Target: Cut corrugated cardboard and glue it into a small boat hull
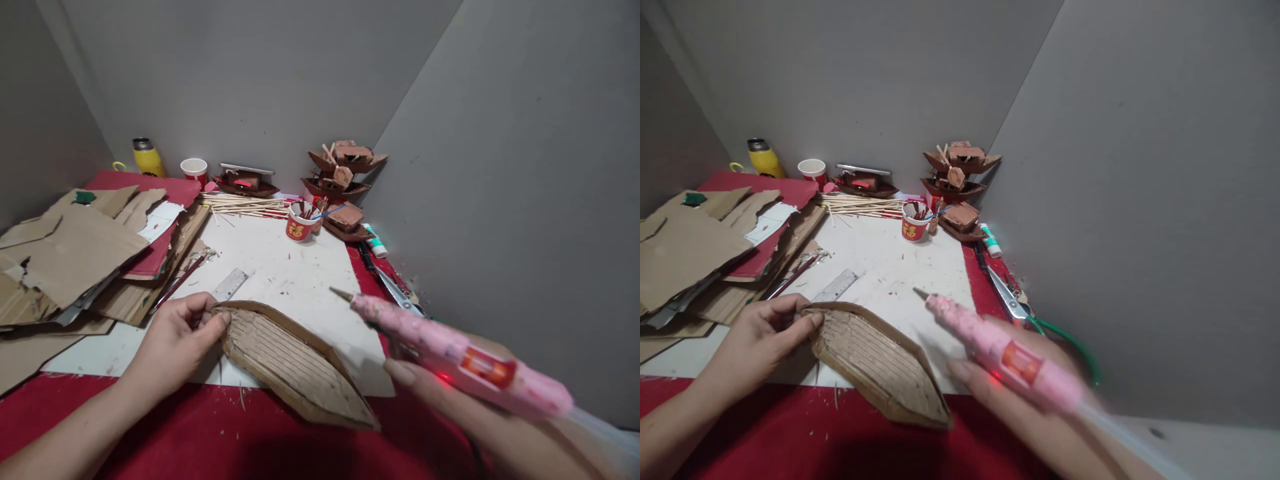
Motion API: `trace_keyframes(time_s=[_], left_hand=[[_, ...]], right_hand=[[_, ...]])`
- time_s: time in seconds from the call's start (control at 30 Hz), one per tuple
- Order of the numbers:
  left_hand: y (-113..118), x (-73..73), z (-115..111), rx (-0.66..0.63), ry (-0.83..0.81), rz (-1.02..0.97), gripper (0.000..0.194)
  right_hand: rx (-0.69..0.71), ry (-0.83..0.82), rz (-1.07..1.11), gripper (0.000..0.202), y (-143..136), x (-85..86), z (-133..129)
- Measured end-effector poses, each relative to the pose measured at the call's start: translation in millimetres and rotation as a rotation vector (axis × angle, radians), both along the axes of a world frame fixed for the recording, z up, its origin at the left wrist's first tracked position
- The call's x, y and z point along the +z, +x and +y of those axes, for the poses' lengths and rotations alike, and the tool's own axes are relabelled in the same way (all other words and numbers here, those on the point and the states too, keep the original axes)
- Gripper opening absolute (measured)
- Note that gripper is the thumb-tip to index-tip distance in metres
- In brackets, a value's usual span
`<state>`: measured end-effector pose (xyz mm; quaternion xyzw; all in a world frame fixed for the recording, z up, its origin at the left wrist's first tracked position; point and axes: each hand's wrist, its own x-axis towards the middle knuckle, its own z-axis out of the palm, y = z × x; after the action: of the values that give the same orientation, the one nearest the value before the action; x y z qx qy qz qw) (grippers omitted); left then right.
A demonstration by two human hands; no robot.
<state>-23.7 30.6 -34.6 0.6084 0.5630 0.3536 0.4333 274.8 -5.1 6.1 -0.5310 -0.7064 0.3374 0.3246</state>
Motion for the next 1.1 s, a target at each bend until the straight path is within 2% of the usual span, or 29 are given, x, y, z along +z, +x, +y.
trace_keyframes(time_s=[0.1, 0.23, 0.37, 0.5, 0.67, 0.8, 0.93, 1.1], left_hand=[[1.3, 3.0, 1.0, -0.064, -0.034, -0.018, 0.031], [5.9, 3.4, -0.5, -0.125, -0.034, -0.034, 0.03], [10.3, 4.3, -1.9, -0.167, -0.004, -0.007, 0.028], [15.7, 8.9, 0.8, -0.235, -0.024, 0.06, 0.024], [31.5, 23.9, 10.1, -0.393, -0.056, 0.079, 0.018], [53.2, 33.7, 21.4, -0.478, -0.054, 0.112, 0.018], [70.2, 36.6, 32.5, -0.497, -0.027, 0.087, 0.017], [73.5, 34.1, 38.0, -0.432, 0.002, 0.027, 0.015]], right_hand=[[-0.06, -0.077, 0.092, 0.049, -10.1, -6.8, 5.0], [0.038, -0.272, 0.229, 0.064, -31.1, -23.1, 9.0], [0.091, -0.384, 0.365, 0.07, -42.6, -41.2, 10.1], [0.072, -0.374, 0.357, 0.065, -44.6, -46.7, 10.5], [0.067, -0.266, 0.325, 0.06, -44.2, -38.3, 11.7], [-0.013, -0.274, 0.379, 0.043, -43.0, -37.1, 14.9], [-0.071, -0.252, 0.397, 0.04, -40.5, -39.3, 20.7], [-0.16, -0.229, 0.415, 0.037, -38.4, -42.7, 26.0]])
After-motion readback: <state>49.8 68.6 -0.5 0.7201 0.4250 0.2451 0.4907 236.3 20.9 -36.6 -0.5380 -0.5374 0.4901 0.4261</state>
